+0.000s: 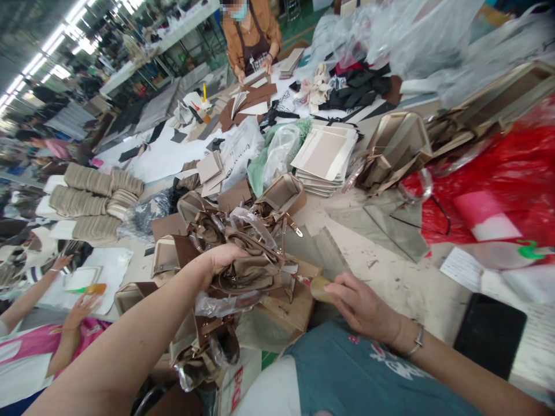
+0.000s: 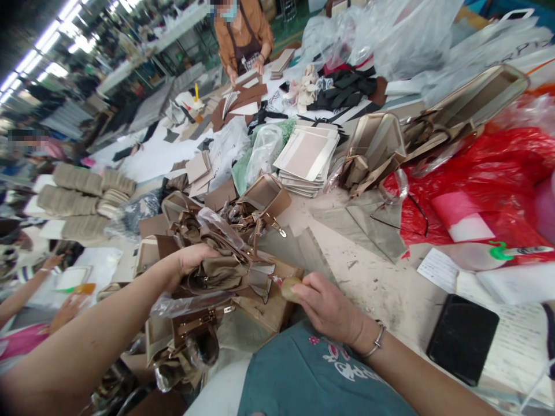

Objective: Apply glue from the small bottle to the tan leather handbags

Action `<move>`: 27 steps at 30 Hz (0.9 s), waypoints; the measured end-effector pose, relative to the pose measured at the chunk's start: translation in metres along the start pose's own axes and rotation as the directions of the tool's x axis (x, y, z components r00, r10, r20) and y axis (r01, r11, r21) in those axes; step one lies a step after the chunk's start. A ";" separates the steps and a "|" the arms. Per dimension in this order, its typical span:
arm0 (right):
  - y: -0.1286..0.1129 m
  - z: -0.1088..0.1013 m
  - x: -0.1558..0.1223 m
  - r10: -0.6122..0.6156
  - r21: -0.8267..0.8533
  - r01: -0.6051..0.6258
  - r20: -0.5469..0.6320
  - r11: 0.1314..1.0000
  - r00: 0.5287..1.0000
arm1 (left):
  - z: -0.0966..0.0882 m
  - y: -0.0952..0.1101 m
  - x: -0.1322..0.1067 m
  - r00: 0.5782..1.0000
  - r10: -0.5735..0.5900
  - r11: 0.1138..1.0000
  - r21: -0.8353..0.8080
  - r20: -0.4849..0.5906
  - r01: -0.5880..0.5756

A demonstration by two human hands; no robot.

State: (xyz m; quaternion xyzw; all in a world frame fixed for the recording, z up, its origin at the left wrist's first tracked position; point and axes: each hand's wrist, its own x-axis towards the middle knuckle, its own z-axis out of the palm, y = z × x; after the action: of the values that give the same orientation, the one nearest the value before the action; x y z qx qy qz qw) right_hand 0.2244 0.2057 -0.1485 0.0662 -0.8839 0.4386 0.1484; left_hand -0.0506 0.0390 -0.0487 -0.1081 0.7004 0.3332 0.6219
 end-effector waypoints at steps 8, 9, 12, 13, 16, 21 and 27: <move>0.003 -0.008 0.003 0.010 0.067 -0.007 -0.049 0.998 0.999 | -0.003 0.003 0.007 1.000 0.004 1.000 -0.004 -0.002 -0.004; 0.004 -0.010 0.003 0.014 0.076 -0.009 -0.065 0.997 0.998 | -0.003 0.005 0.007 1.000 -0.001 1.000 -0.010 -0.005 0.001; 0.009 -0.013 0.006 0.014 0.084 -0.008 -0.065 0.996 0.998 | -0.001 0.011 0.010 1.000 -0.004 1.000 -0.024 -0.001 0.004; 0.010 -0.013 0.007 0.012 0.080 -0.008 -0.056 0.997 0.998 | -0.001 0.013 0.011 1.000 -0.005 1.000 -0.026 0.004 0.005; 0.014 -0.010 0.011 0.013 0.052 -0.010 -0.045 0.999 0.999 | -0.001 0.018 0.015 1.000 -0.016 0.999 -0.034 0.024 0.017; 0.015 -0.011 0.012 -0.041 -0.053 0.039 -0.034 0.998 0.999 | 0.004 0.024 0.016 0.998 -0.055 0.998 -0.028 0.013 0.055; 0.012 -0.024 -0.001 0.205 0.229 -0.150 -0.241 0.962 0.949 | 0.005 0.022 0.005 0.998 -0.015 0.994 -0.113 -0.054 0.008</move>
State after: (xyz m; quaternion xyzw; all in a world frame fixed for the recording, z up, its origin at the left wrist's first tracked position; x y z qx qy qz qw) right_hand 0.2273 0.2325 -0.1442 -0.0576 -0.8081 0.5448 0.2163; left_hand -0.0599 0.0597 -0.0460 -0.1561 0.6966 0.3655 0.5973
